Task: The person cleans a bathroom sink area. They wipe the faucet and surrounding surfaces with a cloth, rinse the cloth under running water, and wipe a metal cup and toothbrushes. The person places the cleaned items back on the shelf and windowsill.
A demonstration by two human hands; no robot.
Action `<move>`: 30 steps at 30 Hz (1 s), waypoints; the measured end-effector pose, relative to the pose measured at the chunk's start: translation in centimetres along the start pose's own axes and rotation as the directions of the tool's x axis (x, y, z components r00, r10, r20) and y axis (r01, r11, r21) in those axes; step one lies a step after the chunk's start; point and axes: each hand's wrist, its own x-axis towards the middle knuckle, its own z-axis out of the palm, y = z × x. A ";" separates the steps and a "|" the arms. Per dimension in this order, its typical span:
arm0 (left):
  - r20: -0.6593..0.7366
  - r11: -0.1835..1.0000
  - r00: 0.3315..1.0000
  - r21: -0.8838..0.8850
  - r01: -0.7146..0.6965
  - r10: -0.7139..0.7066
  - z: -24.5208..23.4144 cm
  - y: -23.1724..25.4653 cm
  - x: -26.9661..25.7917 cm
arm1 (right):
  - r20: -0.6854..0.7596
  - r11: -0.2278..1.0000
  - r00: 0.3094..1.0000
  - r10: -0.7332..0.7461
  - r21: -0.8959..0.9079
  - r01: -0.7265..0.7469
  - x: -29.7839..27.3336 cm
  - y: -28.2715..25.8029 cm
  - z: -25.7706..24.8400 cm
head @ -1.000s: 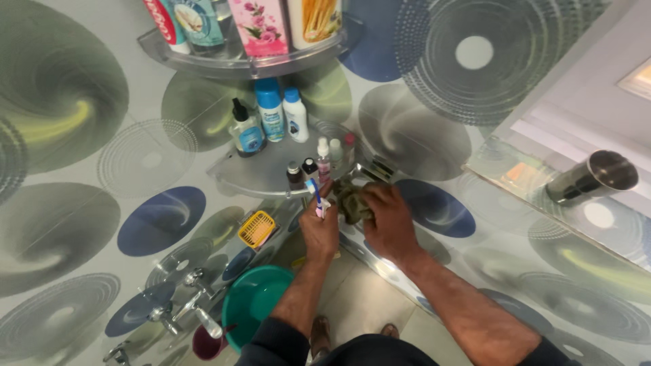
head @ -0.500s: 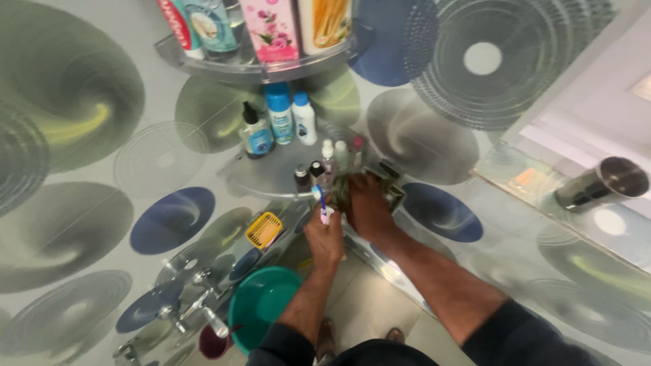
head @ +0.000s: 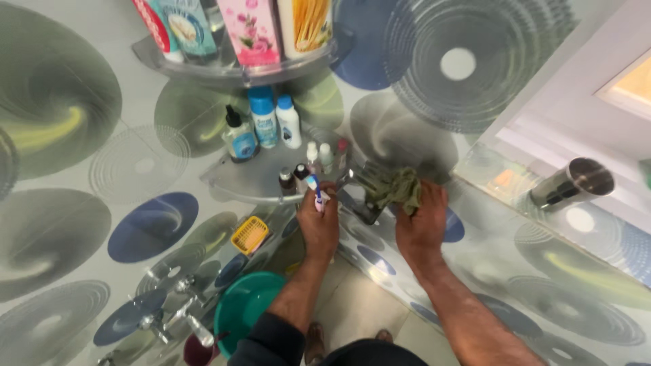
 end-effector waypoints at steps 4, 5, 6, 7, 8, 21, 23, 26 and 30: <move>0.033 0.995 0.998 -0.088 -0.054 0.057 2.1 0.1 1.7 | -0.022 0.965 0.966 -0.258 -0.064 0.256 2.2 -0.1 2.2; 0.048 0.996 0.998 -0.077 -0.042 0.045 2.3 -0.4 1.6 | 0.040 0.965 0.964 -0.261 -0.005 0.261 1.8 -0.3 2.9; 0.064 0.997 0.997 -0.066 -0.030 0.034 2.6 -1.1 1.6 | 0.104 0.963 0.960 -0.261 -0.037 0.266 1.6 -0.3 3.6; 0.091 0.998 0.995 -0.058 -0.031 0.037 2.9 -1.7 2.0 | 0.162 0.959 0.951 -0.262 -0.066 0.276 1.8 -0.4 4.4; 0.118 0.998 0.992 -0.050 -0.034 0.039 3.1 -2.3 2.3 | 0.220 0.954 0.940 -0.260 -0.094 0.286 2.0 -0.5 4.9; 0.238 0.976 0.967 0.215 0.037 -0.089 3.1 -5.0 3.6 | 0.519 0.884 0.839 -0.167 -0.298 0.360 1.5 -1.3 4.8; 0.246 0.995 0.969 0.081 -0.063 0.041 3.2 -4.9 3.8 | 0.339 0.915 0.919 -0.202 -0.269 0.300 0.7 -0.4 4.2; 0.215 0.986 0.975 0.147 -0.082 0.050 3.2 -4.8 3.7 | 0.352 0.925 0.918 -0.181 -0.256 0.280 0.6 1.2 3.8; 0.207 0.982 0.970 0.105 -0.155 0.131 3.4 -4.1 3.5 | 0.373 0.929 0.896 -0.240 -0.181 0.324 1.7 1.9 4.9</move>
